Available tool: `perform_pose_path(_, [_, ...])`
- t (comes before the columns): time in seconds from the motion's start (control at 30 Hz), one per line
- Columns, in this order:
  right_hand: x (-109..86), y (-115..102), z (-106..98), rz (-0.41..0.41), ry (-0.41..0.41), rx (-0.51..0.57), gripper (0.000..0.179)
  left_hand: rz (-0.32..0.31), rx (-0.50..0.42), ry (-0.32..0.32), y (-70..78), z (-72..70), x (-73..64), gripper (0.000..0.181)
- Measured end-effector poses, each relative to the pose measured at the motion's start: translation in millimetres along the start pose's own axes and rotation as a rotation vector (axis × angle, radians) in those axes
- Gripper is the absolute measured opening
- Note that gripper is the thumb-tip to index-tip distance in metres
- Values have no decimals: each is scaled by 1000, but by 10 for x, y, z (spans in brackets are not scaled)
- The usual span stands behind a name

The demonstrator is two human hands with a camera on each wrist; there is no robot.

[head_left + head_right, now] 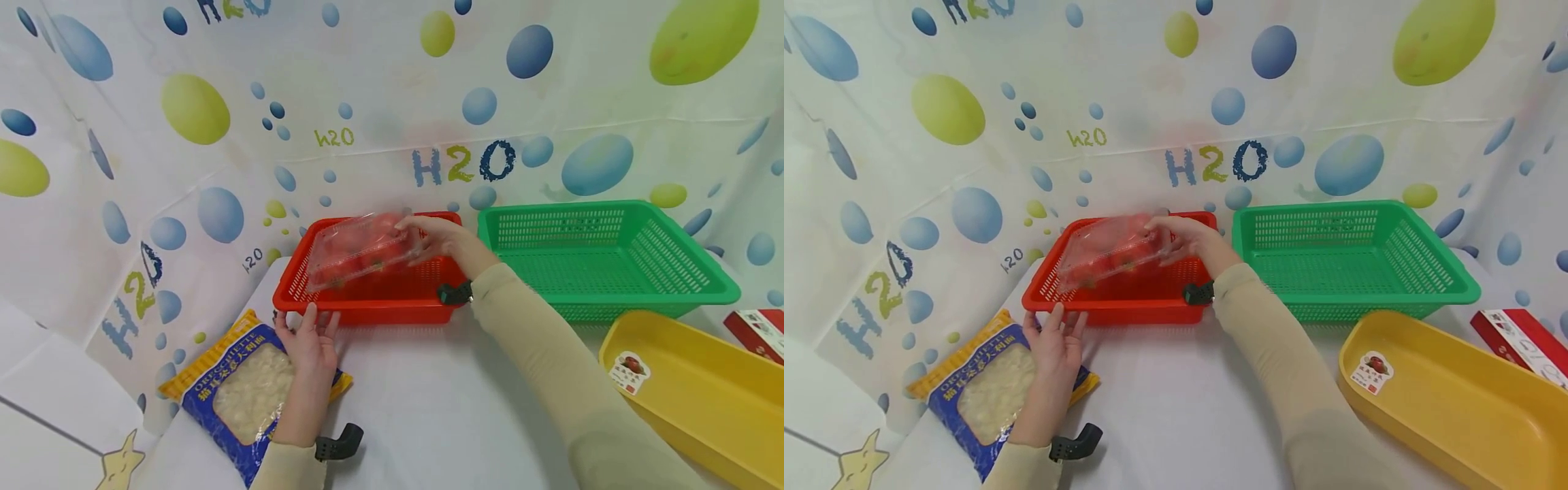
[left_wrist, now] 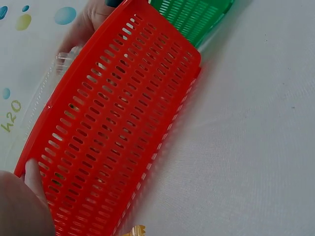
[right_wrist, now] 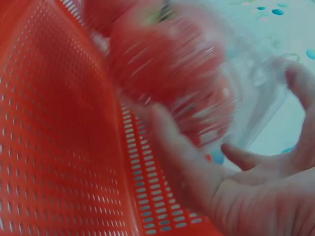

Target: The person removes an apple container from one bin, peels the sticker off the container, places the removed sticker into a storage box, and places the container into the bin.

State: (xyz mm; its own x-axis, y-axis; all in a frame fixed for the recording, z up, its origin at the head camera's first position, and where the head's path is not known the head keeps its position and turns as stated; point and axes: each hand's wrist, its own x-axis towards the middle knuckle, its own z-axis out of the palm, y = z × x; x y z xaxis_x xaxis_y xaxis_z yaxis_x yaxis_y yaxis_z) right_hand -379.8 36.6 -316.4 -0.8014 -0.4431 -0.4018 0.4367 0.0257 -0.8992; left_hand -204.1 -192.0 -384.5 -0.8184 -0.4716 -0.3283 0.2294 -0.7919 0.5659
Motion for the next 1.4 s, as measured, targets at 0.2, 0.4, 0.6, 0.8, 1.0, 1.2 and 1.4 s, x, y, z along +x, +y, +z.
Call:
perform_pose_path(0.2, [28,48,14,46,23,-53,68,-11,-27,-8,5,27,-13,74])
perform_pose_path(0.4, [-9,39,-16,69,23,-107,68,-12,-34,-15,0,59,-7,74])
perform_pose_path(0.6, [-32,38,-53,102,20,-239,48,-13,-11,-7,-8,84,2,73])
perform_pose_path(0.8, [-25,66,-44,112,21,-232,38,-22,0,-9,-14,84,-9,75])
perform_pose_path(1.0, [-8,88,-38,107,23,-243,39,-38,-20,-17,-2,78,-19,77])
perform_pose_path(1.2, [-38,64,-62,101,82,-277,45,-44,-24,-8,8,62,-15,78])
perform_pose_path(1.4, [-47,47,-80,108,70,-232,59,-36,-21,-8,14,24,-17,78])
